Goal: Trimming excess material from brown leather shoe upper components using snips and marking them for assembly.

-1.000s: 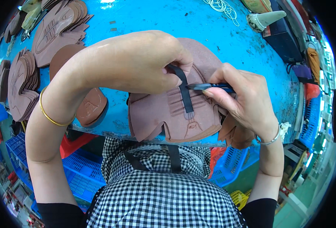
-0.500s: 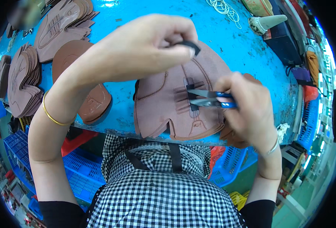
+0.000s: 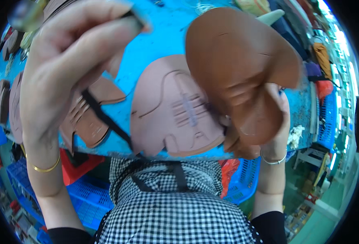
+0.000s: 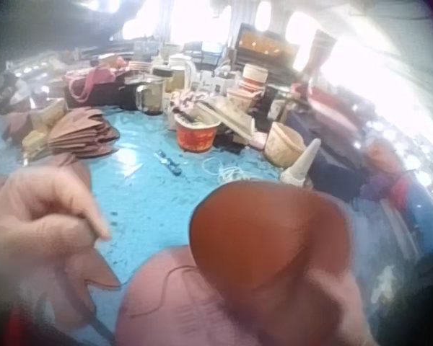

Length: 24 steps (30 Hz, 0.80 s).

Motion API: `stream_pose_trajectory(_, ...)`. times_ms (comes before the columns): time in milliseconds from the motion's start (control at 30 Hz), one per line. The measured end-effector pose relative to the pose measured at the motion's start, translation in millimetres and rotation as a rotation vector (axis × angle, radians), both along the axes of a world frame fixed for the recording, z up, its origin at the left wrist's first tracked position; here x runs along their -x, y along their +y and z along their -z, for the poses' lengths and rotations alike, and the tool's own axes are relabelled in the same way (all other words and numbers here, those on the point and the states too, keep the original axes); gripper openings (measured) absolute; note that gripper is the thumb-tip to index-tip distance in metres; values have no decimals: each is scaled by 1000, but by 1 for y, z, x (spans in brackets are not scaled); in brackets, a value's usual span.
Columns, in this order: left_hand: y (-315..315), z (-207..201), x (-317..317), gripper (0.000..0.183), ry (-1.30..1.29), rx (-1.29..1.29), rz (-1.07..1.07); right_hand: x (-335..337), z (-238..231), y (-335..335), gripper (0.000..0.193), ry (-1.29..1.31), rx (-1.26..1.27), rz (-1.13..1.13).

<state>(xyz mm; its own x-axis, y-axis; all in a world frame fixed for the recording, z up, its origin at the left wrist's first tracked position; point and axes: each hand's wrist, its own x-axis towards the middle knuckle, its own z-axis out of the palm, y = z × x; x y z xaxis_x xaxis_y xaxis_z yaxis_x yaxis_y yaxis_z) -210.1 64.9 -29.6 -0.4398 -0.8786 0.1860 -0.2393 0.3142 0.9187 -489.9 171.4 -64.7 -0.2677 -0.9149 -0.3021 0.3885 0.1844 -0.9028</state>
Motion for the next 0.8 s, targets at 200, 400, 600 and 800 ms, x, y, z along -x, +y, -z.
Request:
stream_pose_trajectory(200,0,1,26,21,-11,-284,217,57,26,82,47,-446,186,192)
stream_pose_trajectory(400,21,-3,66,23,20,-416,252,74,52,122,40,-156,18,328)
stream_pose_trajectory(600,73,7,106,21,-289,216,712,147,45,130,26,466,-12,640)
stream_pose_trajectory(800,130,55,160,8,-471,380,818,112,31,40,21,1339,128,212)
